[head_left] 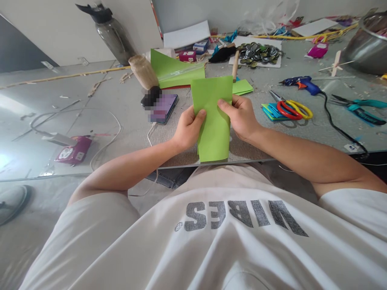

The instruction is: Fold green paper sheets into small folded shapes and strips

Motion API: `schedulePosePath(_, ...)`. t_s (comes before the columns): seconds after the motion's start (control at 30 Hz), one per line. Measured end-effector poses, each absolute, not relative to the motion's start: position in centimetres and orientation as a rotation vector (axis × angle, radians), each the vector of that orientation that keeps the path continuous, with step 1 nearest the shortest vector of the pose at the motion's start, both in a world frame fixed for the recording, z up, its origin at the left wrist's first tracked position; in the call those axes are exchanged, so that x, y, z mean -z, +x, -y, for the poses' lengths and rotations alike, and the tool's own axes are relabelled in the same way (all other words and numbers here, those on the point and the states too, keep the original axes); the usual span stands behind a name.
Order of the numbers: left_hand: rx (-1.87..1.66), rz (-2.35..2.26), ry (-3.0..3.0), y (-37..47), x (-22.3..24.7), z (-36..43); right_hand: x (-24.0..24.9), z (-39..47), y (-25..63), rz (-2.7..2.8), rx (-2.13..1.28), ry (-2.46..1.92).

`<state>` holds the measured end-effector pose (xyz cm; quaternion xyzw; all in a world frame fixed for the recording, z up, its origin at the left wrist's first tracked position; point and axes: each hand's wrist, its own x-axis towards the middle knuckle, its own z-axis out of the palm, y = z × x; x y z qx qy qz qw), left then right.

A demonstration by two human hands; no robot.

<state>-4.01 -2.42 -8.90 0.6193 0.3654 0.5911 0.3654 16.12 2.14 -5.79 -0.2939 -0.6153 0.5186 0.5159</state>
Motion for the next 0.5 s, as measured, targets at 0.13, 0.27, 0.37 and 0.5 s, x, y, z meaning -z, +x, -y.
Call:
schedulePosePath(0.13,-1.616,-1.006,1.629,-4.37,9.01,1.92,5.86,-2.62,16.23,1.506,-1.209,-0.685)
schedulePosePath(0.27,-1.618,-1.002,1.633,-4.31,9.08,1.73,5.96,-2.70,16.28,1.544,-1.164,-0.675)
schedulePosePath(0.37,-1.584,-0.973,1.621,-4.18,9.11,1.82,6.14,-2.69,16.35,1.556,-1.143,-0.677)
schedulePosePath(0.5,-1.572,-1.008,1.635,-4.34,9.16,1.93,6.46,-2.81,16.50,1.569,-1.122,-0.727)
